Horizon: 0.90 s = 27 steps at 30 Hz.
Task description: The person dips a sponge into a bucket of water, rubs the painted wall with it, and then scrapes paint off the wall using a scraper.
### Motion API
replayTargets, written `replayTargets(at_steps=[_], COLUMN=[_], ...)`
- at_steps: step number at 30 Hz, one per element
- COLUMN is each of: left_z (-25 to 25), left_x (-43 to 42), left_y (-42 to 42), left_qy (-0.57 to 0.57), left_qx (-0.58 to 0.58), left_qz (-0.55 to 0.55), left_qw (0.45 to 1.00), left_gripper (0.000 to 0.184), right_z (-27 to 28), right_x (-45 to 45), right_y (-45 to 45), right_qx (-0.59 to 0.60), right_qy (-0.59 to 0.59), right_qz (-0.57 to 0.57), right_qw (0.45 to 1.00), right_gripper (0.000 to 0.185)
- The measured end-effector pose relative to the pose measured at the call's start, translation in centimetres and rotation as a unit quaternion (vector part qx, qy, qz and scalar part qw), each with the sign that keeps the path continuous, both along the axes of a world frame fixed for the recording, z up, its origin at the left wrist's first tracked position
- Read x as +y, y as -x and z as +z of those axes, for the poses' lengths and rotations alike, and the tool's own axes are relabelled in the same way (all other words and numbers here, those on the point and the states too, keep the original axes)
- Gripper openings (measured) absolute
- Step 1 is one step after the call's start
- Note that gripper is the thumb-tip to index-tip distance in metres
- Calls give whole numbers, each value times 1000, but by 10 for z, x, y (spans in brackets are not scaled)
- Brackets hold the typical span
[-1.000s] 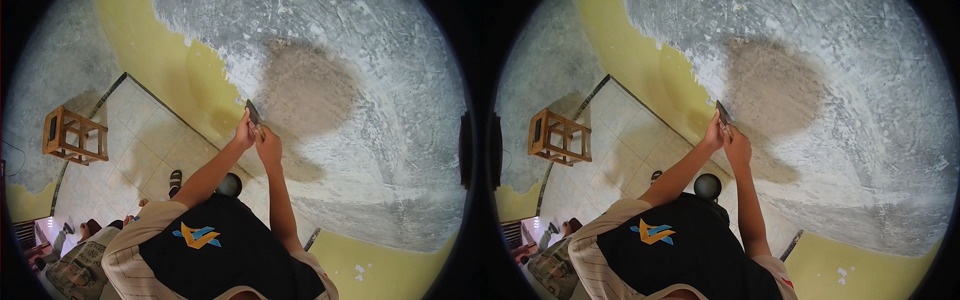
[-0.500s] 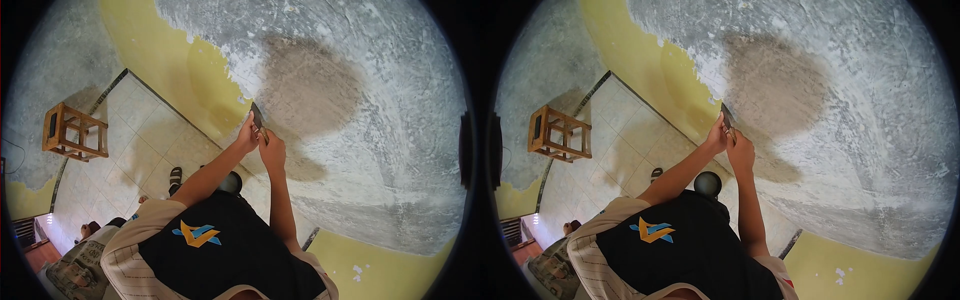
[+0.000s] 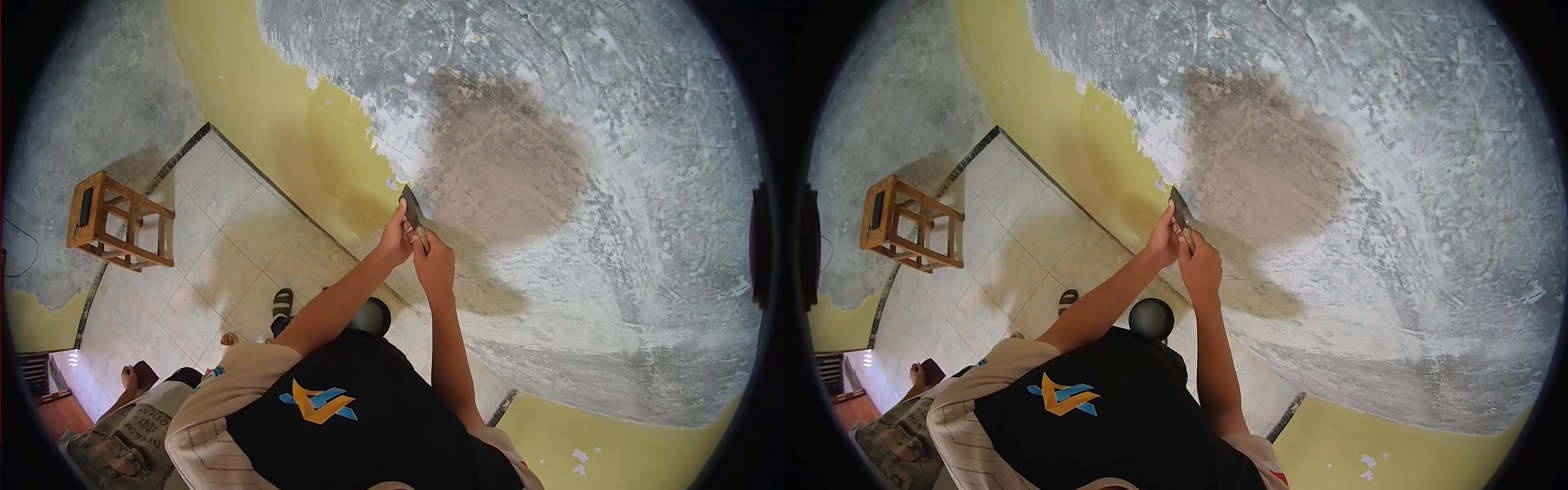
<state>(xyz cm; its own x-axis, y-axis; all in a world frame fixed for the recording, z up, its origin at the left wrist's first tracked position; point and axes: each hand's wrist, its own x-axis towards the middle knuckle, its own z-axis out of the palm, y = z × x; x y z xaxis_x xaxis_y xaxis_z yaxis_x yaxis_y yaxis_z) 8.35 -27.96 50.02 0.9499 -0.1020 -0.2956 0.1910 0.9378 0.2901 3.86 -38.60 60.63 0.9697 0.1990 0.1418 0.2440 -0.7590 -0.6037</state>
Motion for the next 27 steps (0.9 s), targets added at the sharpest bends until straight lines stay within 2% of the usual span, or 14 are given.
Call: replayTargets(at_steps=[3,10,13,15,17,23,27], left_z=[-4,12,8,4,11,21,18], left_x=[-3,3,-1,1,6,0,3], left_y=[5,3,8,9,5,8,10], left_qy=[-4,-32,-16,-2,-11,-21,-38], left_qx=[22,55,75,37,60,87,86], left_qz=[-36,-26,-24,-37,-21,-12,-19], left_qw=[999,998,997,999,998,996,995], left_gripper=[44,45,43,43,44,49,50], right_z=[2,-9,4,5,4,-9,-4], right_x=[-9,-3,-7,-8,-3,-6,-7], right_y=[3,-1,3,3,0,-1,-2], right_qx=[3,5,15,24,30,-23,13], right_qy=[0,-6,-2,-10,-13,-23,-15], right_qz=[4,1,2,2,7,22,15], right_qw=[1000,1000,1000,1000,999,999,1000], right_gripper=[32,31,28,27,25,25,28])
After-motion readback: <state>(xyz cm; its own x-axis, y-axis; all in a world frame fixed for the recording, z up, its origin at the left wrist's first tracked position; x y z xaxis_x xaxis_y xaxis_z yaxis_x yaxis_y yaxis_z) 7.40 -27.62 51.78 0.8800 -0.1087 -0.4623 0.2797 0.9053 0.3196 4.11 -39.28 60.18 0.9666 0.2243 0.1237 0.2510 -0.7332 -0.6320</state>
